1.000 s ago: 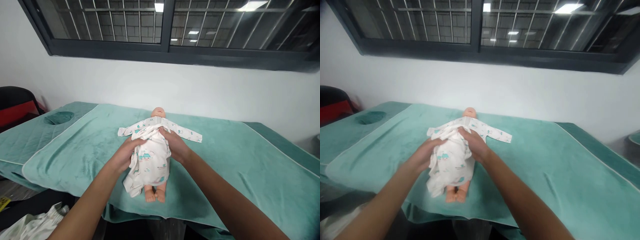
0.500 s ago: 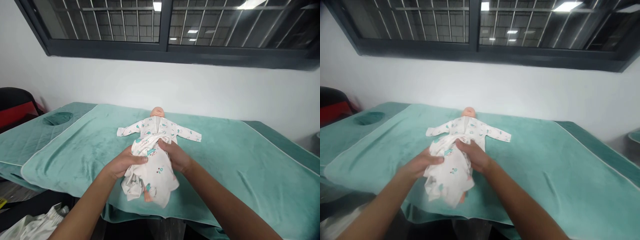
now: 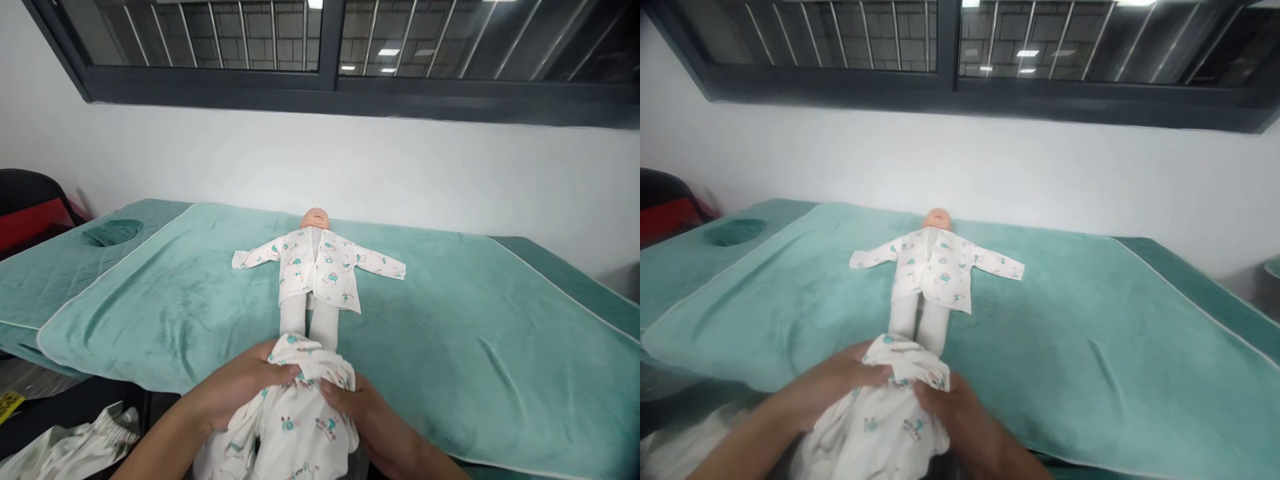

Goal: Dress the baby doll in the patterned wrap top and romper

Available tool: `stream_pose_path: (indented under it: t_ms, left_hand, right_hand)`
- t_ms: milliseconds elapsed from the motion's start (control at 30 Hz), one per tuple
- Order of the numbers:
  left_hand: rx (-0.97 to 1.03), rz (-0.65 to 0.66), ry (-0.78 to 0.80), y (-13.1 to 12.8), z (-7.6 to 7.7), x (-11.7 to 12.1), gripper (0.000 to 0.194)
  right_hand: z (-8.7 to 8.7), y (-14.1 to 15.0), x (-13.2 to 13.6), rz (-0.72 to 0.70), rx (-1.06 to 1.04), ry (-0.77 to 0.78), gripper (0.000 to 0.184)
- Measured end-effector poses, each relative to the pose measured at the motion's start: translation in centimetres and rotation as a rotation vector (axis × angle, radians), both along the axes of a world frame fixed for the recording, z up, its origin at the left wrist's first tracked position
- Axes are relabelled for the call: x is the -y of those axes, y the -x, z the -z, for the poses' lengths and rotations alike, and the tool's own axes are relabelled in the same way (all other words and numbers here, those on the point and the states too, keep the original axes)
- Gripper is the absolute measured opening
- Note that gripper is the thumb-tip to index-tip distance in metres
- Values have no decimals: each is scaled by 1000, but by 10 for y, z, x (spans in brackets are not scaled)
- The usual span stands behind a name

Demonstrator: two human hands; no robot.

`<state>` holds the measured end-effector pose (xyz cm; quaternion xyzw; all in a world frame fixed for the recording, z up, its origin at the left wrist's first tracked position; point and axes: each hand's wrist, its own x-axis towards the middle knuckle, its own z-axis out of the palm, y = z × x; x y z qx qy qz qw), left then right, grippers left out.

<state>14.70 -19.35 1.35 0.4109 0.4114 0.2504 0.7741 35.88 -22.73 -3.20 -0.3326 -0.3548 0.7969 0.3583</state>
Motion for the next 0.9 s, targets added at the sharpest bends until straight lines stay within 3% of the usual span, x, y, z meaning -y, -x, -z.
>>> stream_pose_path:
  t_ms: [167, 300, 600, 733, 833, 900]
  left_hand:
    - [-217, 159, -374, -17, 4, 7, 44]
    - [-336, 192, -507, -24, 8, 7, 44]
    - [-155, 162, -327, -28, -2, -2, 45]
    - [-172, 253, -292, -27, -3, -21, 50]
    - [-179, 291, -363, -29, -8, -36, 48]
    - [-189, 219, -478, -33, -14, -45, 43]
  right_hand:
    - [36, -17, 9, 201, 431, -239, 36]
    - [43, -26, 6, 200, 610, -422, 35]
    - [34, -24, -1, 373, 466, -434, 23]
    - [30, -22, -17, 491, 402, -361, 23]
    - [31, -20, -27, 522, 319, -270, 26]
    - [32, -20, -32, 516, 227, -223, 31]
